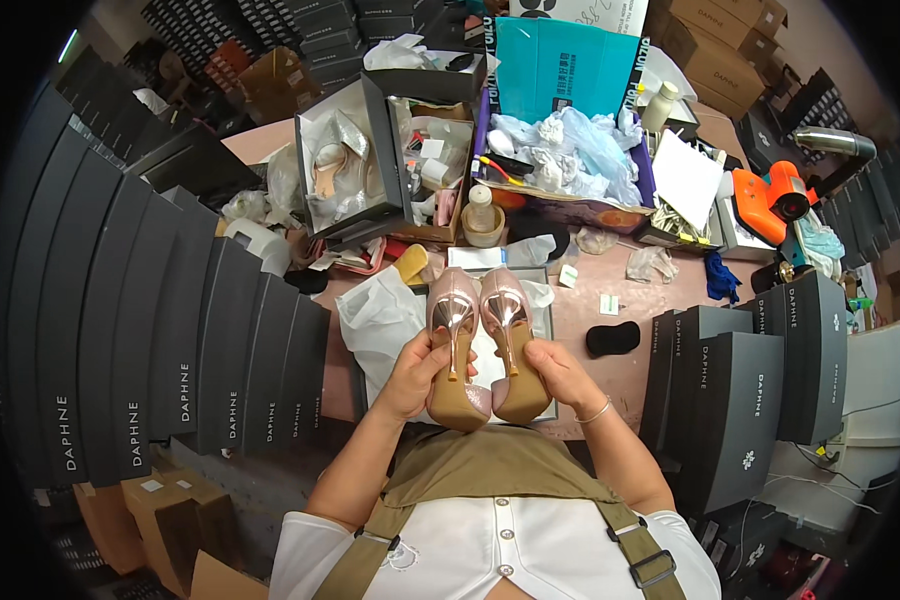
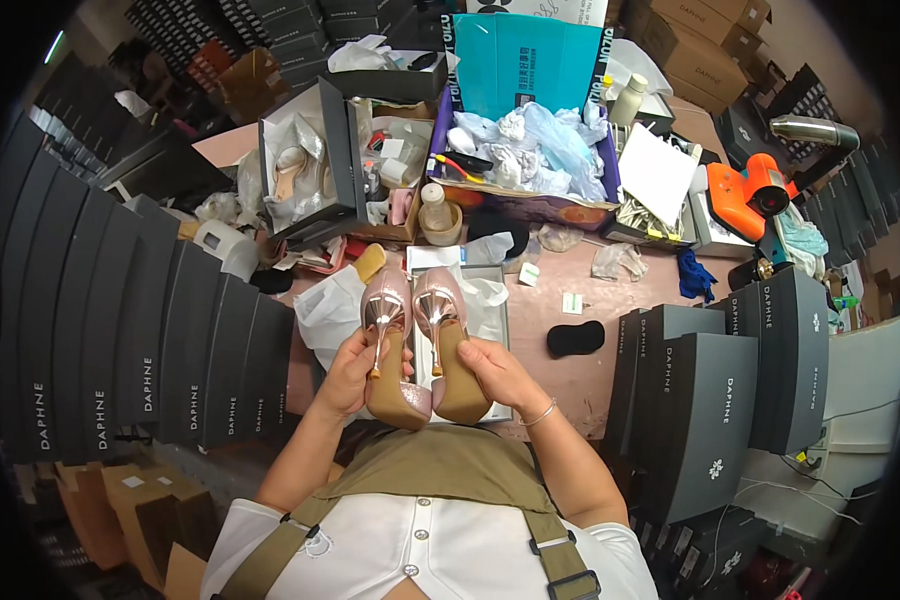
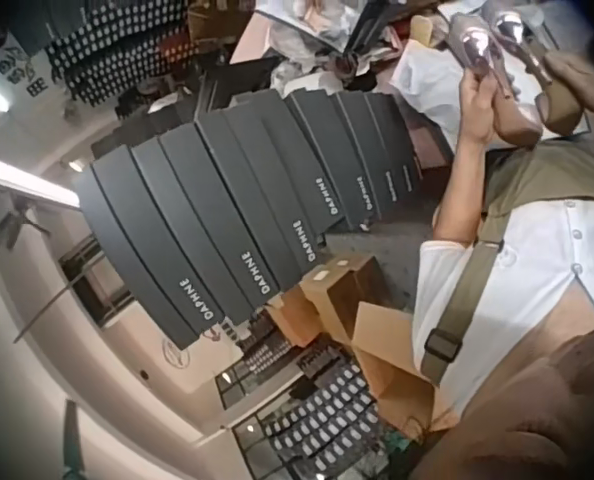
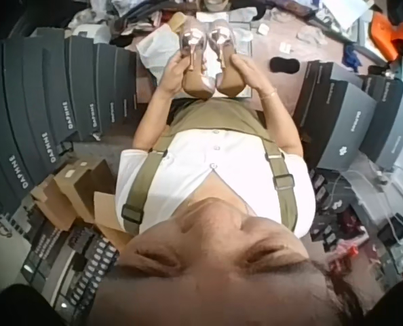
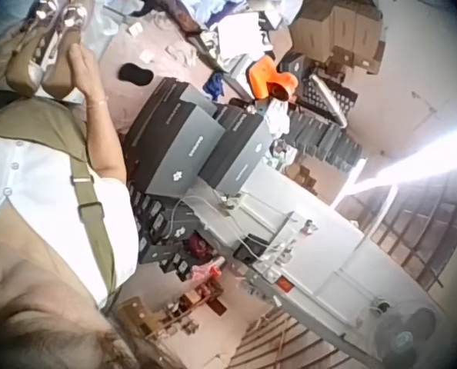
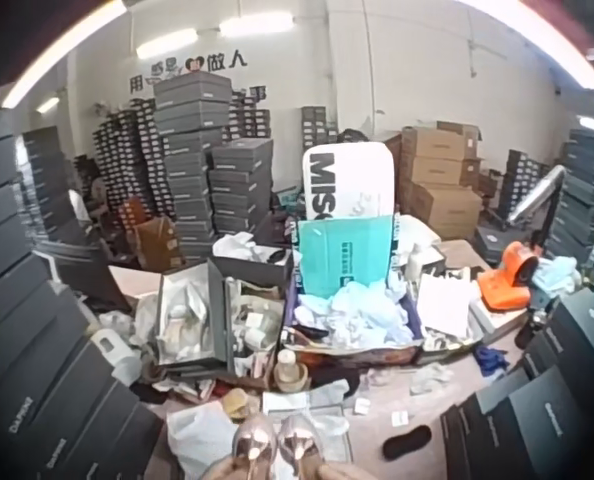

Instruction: Inspecting shoes, wiping them with a cloth, and packing them into boxes with tissue paper and inserts.

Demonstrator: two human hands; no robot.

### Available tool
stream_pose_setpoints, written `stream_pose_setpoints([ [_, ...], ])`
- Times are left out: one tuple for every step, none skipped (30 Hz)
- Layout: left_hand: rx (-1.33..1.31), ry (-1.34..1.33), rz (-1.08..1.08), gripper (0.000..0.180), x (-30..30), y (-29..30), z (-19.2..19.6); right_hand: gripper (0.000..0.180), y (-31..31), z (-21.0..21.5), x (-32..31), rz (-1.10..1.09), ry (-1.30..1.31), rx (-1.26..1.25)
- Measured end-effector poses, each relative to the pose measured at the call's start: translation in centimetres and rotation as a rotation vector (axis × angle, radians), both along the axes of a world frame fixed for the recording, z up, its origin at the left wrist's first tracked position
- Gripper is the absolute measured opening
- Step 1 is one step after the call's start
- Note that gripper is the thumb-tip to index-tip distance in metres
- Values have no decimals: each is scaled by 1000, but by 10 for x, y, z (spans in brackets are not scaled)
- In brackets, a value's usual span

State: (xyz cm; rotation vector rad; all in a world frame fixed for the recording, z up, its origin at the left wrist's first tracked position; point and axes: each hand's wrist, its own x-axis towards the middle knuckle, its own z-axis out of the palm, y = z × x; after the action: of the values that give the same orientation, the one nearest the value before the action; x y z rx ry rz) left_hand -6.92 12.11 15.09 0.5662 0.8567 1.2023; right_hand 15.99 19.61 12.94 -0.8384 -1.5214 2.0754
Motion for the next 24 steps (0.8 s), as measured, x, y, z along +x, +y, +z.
stream_pose_setpoints([
  [-4,-22,5,28,2,-2,-2,43,-1,-4,1,10,19,-51],
  [-12,-37,12,28,2,-4,-3,44,-3,-8,1,-1,25,-59],
  [-2,-23,1,29,2,-5,-5,44,-5,-11,0,-11,30,-67],
  [8,-9,-10,29,1,-5,-9,45,-6,-13,-1,-23,36,-74],
  [20,10,-26,30,0,-4,-10,44,-6,-11,-3,-28,39,-94],
  [16,24,-11,30,-1,-3,-10,43,-6,-6,-5,-35,42,-114],
  [12,37,2,30,-2,-2,-10,43,-6,-4,-8,-44,45,-134],
  [8,44,-1,30,1,2,-10,42,-4,-5,-7,-32,-25,-121],
  [-30,65,-14,28,2,6,-9,41,-1,-9,-4,-28,-106,-108],
  [-67,88,-30,27,-3,9,-8,40,1,-15,-2,-26,-186,-99],
  [-63,122,-11,28,-8,11,-15,37,6,-30,-4,-67,-212,161],
  [-54,128,40,28,-14,12,-20,28,11,-38,1,-132,-390,454],
  [-91,221,51,28,-20,14,-13,25,20,-44,18,-166,-576,623],
  [-108,218,70,27,-23,15,-7,25,29,-51,37,-189,-761,791],
  [-134,235,22,27,-27,16,-6,32,39,-63,63,-240,-856,860],
  [-164,261,-16,27,-29,18,-6,42,47,-77,90,-282,-939,927],
  [-179,273,-72,27,-24,21,-7,49,54,-88,115,-169,-1115,992],
  [-193,290,-121,27,-19,26,-7,56,62,-101,138,-50,-1282,1056],
  [-207,310,-170,27,-14,30,-6,58,65,-124,159,21,-1304,1031],
  [-214,321,-195,26,-9,33,-9,60,63,-144,173,95,-1317,1001],
  [-215,332,-206,26,-5,37,-16,62,65,-146,172,99,-1309,1044],
  [-217,343,-218,26,0,40,-19,63,64,-149,168,3,-1245,945],
  [-270,315,-183,24,3,39,-19,65,67,-137,157,-79,-1175,854],
  [-292,302,-185,24,7,43,-20,68,71,-131,151,-167,-1117,746],
])
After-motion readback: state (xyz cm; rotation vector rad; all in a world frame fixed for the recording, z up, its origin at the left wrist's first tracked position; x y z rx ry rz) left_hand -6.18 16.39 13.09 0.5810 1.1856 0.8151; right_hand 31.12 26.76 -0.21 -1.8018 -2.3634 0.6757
